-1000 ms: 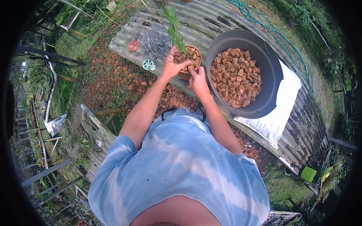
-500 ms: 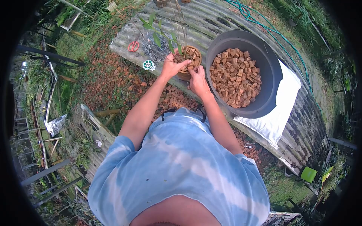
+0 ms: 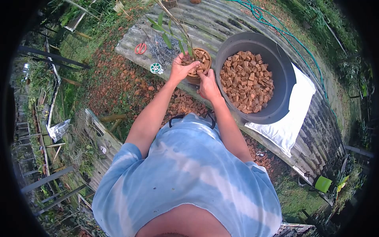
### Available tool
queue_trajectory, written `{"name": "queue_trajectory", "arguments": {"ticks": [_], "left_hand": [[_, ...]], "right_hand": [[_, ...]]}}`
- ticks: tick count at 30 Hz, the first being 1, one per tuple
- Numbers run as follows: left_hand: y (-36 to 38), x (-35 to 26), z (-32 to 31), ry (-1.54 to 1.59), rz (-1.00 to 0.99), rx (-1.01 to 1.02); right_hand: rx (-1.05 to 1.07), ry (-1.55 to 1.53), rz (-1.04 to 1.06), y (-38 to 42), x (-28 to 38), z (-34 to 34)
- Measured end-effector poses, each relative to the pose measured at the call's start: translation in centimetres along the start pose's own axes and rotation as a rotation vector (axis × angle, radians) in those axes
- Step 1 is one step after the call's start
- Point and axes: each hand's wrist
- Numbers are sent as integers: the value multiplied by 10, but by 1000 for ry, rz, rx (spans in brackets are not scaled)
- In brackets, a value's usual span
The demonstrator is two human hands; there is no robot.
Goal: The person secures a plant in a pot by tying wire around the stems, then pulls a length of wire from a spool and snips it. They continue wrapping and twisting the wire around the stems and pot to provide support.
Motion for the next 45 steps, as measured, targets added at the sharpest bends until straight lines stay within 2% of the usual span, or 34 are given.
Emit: {"name": "queue_trajectory", "arguments": {"ticks": [4, 7, 10, 13, 16, 22, 28, 31, 34, 40, 45], "left_hand": [[2, -6, -1, 68, -8, -44], [-1, -3, -2, 202, 41, -3], [1, -20, 0, 127, 115, 28], [-1, -11, -4, -21, 2, -39], [-6, 2, -6, 205, 69, 23], [-8, -11, -3, 162, 120, 28], [-5, -24, -3, 315, 153, 44], [-5, -31, -3, 222, 72, 16], [-3, -33, -7, 278, -1, -28], [-5, -21, -6, 351, -12, 3], [-5, -21, -6, 236, -19, -43]], "right_hand": [[1, -1, 6, 0, 2, 1], [4, -23, -14, 0, 5, 2], [8, -25, -22, -1, 6, 2], [24, 8, -20, -3, 6, 4], [37, 18, -7, -3, 4, 5], [30, 15, -4, -5, 1, 4], [51, -24, -69, -5, 5, 6], [49, -30, -71, -4, 6, 5], [43, -38, -62, -4, 5, 5], [46, -83, -95, -2, 7, 5], [53, -75, -82, -4, 4, 5]]}}
Point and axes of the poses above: each hand's wrist, its own y-axis away from the middle knuckle, its own z-axis out of the back of the hand, x = y × z, and after that the axes turned 4 degrees about -y, right-handed
